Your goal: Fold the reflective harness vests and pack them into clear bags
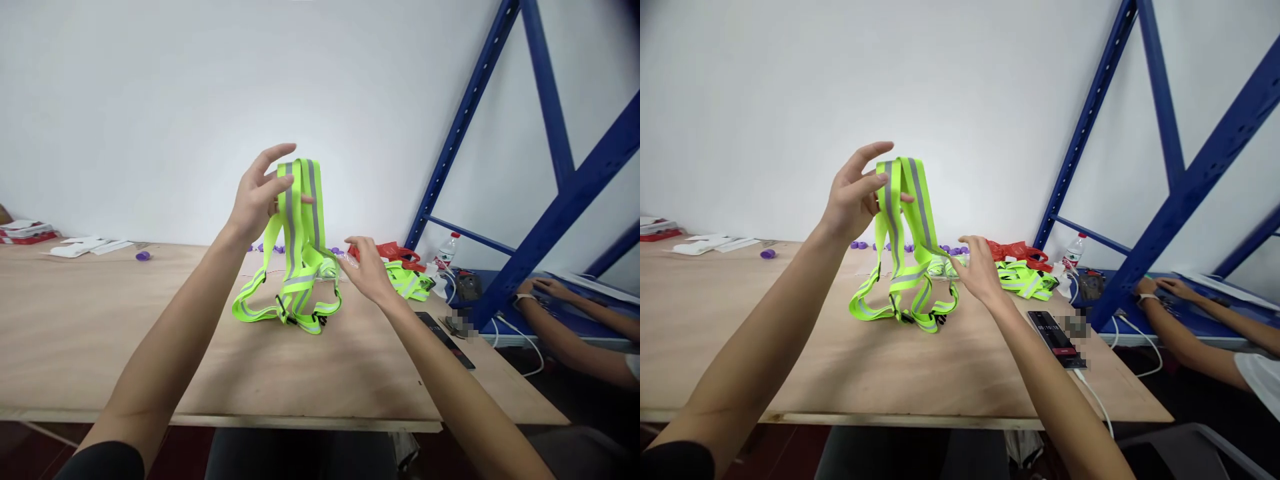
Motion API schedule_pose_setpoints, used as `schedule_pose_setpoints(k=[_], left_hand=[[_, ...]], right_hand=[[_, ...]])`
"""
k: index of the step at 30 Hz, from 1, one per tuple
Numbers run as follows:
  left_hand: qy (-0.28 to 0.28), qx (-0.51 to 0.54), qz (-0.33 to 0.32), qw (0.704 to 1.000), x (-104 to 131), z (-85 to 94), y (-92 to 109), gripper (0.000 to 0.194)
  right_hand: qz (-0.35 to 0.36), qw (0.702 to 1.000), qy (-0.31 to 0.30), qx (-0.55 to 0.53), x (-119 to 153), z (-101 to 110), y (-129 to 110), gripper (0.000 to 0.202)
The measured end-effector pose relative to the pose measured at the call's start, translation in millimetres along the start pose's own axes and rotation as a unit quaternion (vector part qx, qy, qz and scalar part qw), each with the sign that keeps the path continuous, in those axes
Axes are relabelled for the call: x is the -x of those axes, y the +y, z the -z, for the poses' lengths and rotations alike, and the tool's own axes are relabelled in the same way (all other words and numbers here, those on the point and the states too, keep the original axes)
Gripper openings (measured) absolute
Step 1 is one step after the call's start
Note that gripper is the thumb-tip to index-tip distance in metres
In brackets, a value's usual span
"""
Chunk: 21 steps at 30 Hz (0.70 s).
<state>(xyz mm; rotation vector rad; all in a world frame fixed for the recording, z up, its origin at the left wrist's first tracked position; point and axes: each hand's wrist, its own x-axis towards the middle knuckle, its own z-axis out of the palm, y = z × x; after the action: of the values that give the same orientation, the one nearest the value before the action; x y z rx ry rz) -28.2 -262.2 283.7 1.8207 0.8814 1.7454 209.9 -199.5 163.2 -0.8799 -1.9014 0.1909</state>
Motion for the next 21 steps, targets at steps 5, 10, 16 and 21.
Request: schedule_pose_setpoints(k=[5,10,16,21], left_hand=[[-0.038,-0.124,-0.109,0.986,-4.7,-20.8,34.6,0.064],[-0.038,-0.263,-0.136,0.954,-12.2,-32.5,53.1,0.065],[0.034,-0.358,-0.101,0.928,-5.5,-29.8,54.8,0.071],[0.075,-0.436,-0.101,0.891,1.7,-25.2,66.6,0.051]], right_hand=[[-0.092,0.985,-0.038,-0.144,36.6,-18.1,-19.1,0.031],[-0.165,0.911,-0.224,-0.305,79.5,-54.9,-35.1,0.044],[-0.189,0.874,-0.266,-0.360,104.1,-49.7,-27.9,0.035],[-0.196,0.909,-0.234,-0.283,123.4,-46.2,-10.3,0.020]])
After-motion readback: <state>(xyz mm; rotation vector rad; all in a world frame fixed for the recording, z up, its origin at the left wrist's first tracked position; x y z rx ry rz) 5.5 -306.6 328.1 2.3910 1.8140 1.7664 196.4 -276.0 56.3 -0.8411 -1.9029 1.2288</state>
